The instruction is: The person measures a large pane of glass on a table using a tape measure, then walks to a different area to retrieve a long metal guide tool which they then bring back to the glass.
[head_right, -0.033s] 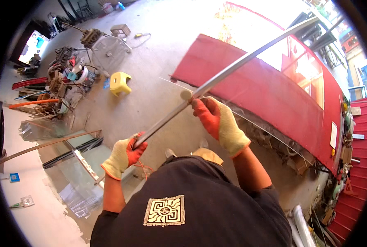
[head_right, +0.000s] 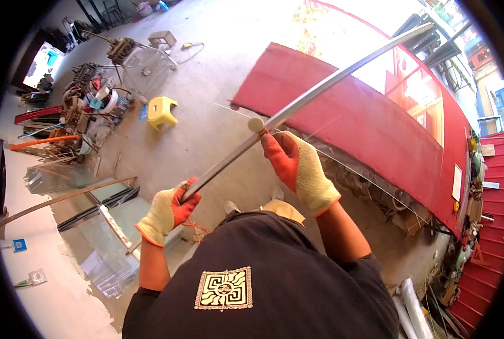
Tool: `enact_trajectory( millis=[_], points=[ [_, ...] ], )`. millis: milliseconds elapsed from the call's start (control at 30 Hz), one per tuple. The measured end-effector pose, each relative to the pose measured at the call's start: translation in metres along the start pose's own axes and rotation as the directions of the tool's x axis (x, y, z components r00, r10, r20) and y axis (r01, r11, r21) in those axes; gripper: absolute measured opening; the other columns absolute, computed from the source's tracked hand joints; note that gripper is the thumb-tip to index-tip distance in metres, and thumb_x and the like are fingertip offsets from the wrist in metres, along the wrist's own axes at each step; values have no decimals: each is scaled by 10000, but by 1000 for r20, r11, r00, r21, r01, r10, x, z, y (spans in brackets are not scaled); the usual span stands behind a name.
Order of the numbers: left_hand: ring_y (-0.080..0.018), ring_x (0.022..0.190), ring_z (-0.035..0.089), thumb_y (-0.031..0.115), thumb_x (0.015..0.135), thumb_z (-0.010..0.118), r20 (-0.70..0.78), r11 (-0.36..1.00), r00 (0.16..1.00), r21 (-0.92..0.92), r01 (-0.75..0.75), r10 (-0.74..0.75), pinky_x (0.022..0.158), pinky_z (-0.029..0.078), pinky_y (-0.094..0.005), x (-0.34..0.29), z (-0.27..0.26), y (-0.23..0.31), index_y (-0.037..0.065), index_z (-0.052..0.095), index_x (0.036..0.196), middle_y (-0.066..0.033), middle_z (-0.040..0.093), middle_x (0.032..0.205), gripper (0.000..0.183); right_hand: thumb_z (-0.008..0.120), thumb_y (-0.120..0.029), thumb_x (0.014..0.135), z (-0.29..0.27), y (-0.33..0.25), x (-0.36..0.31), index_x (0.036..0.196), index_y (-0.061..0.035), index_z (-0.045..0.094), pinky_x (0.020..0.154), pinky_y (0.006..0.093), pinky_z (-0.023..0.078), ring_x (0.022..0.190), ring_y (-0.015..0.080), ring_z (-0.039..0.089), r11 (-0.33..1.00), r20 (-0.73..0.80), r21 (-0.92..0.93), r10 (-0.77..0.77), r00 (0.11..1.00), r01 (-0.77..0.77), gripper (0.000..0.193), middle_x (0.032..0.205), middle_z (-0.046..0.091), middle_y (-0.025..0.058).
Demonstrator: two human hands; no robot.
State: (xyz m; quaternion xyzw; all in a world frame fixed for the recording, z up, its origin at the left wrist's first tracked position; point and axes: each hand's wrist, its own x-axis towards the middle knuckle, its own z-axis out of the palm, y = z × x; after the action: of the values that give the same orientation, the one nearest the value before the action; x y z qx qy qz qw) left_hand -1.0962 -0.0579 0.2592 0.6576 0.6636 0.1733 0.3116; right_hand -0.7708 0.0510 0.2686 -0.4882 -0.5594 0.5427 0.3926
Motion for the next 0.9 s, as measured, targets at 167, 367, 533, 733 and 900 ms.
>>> enact_trajectory(
  millis=[167, 367, 533, 733, 900],
  points=[
    [-360, 781, 747, 328, 984, 774, 170, 994, 981, -45, 101, -92, 725, 588, -395, 1, 12, 50, 211, 674, 1438, -204, 745, 879, 479, 643, -360, 1099, -41, 2, -12, 1033, 32, 750, 742, 290, 513, 789, 85, 598, 986, -141, -139, 71, 987, -90, 412, 823, 706, 18],
    [-384, 813, 751, 338, 990, 754, 247, 997, 967, -30, 65, -56, 721, 587, -410, 3, 27, 78, 207, 658, 1438, -184, 753, 881, 477, 672, -327, 1080, -75, 4, -36, 1029, 39, 769, 704, 296, 518, 748, 88, 626, 976, -203, -180, 86, 975, -124, 382, 815, 736, 38],
    [-249, 675, 652, 280, 1015, 736, 304, 995, 948, -55, -82, 95, 705, 555, -369, 16, 36, 87, 110, 668, 1412, -202, 706, 837, 437, 635, -234, 1107, -91, 0, -55, 929, 27, 718, 668, 253, 458, 719, 63, 571, 962, -299, -257, 12, 954, -93, 327, 773, 676, 7],
    [-400, 906, 740, 353, 999, 727, 400, 987, 902, -94, -133, 160, 787, 583, -431, 42, 35, 83, 155, 668, 1399, -188, 759, 935, 451, 628, -212, 1109, -91, -3, -68, 879, 19, 698, 671, 252, 459, 718, 64, 571, 932, -423, -330, -5, 906, -148, 333, 752, 665, 1],
    [-405, 887, 735, 330, 998, 725, 517, 977, 830, -153, -151, 210, 768, 578, -436, 62, 32, 82, 150, 670, 1379, -186, 755, 923, 425, 631, -228, 1112, -79, -9, -85, 878, 17, 703, 675, 250, 461, 720, 61, 570, 896, -533, -396, -45, 845, -202, 346, 754, 669, -3]
  ],
)
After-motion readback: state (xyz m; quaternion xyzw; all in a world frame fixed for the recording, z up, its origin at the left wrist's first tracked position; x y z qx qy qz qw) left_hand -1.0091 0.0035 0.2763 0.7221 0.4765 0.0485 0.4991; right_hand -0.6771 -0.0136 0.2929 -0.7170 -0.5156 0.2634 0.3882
